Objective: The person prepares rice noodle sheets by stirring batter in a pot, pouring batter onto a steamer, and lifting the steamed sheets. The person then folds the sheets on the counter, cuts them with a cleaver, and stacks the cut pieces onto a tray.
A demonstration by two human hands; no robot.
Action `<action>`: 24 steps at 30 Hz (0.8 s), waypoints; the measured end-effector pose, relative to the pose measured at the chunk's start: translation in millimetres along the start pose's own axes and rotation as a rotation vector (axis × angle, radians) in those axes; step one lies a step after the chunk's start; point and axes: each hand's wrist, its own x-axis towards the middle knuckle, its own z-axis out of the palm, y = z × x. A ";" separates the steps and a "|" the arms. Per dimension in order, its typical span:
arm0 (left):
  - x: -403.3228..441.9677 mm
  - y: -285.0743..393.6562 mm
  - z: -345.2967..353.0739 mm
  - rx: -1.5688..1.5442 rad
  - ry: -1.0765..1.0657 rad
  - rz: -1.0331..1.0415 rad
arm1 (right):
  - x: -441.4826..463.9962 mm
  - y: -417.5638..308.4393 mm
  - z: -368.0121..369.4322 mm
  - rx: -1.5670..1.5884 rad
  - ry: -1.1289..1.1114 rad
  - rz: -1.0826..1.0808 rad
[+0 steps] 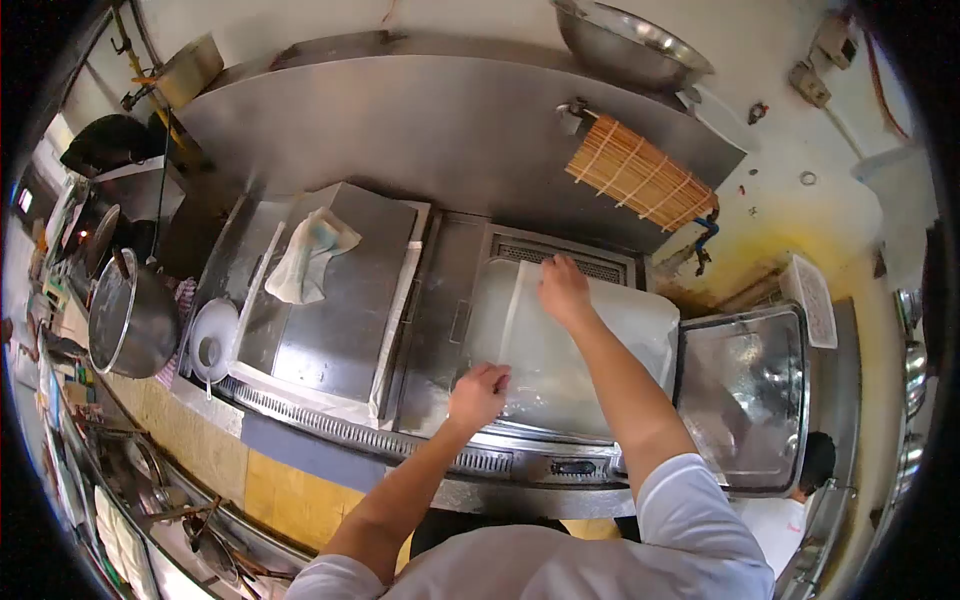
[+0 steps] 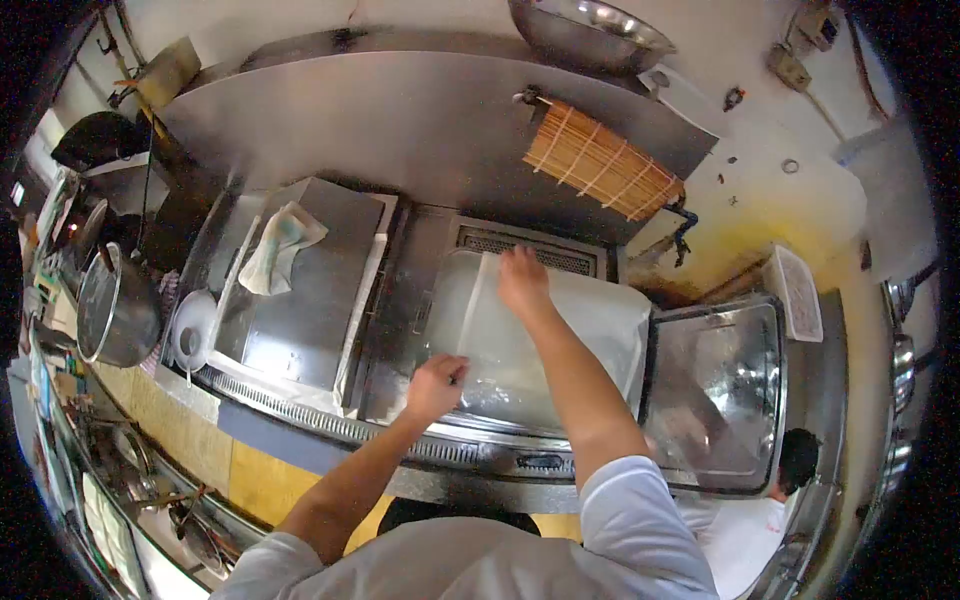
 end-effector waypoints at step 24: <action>2.3 -0.9 -2.8 -0.072 0.063 0.140 | 26.4 25.8 43.0 0.009 -0.082 -0.030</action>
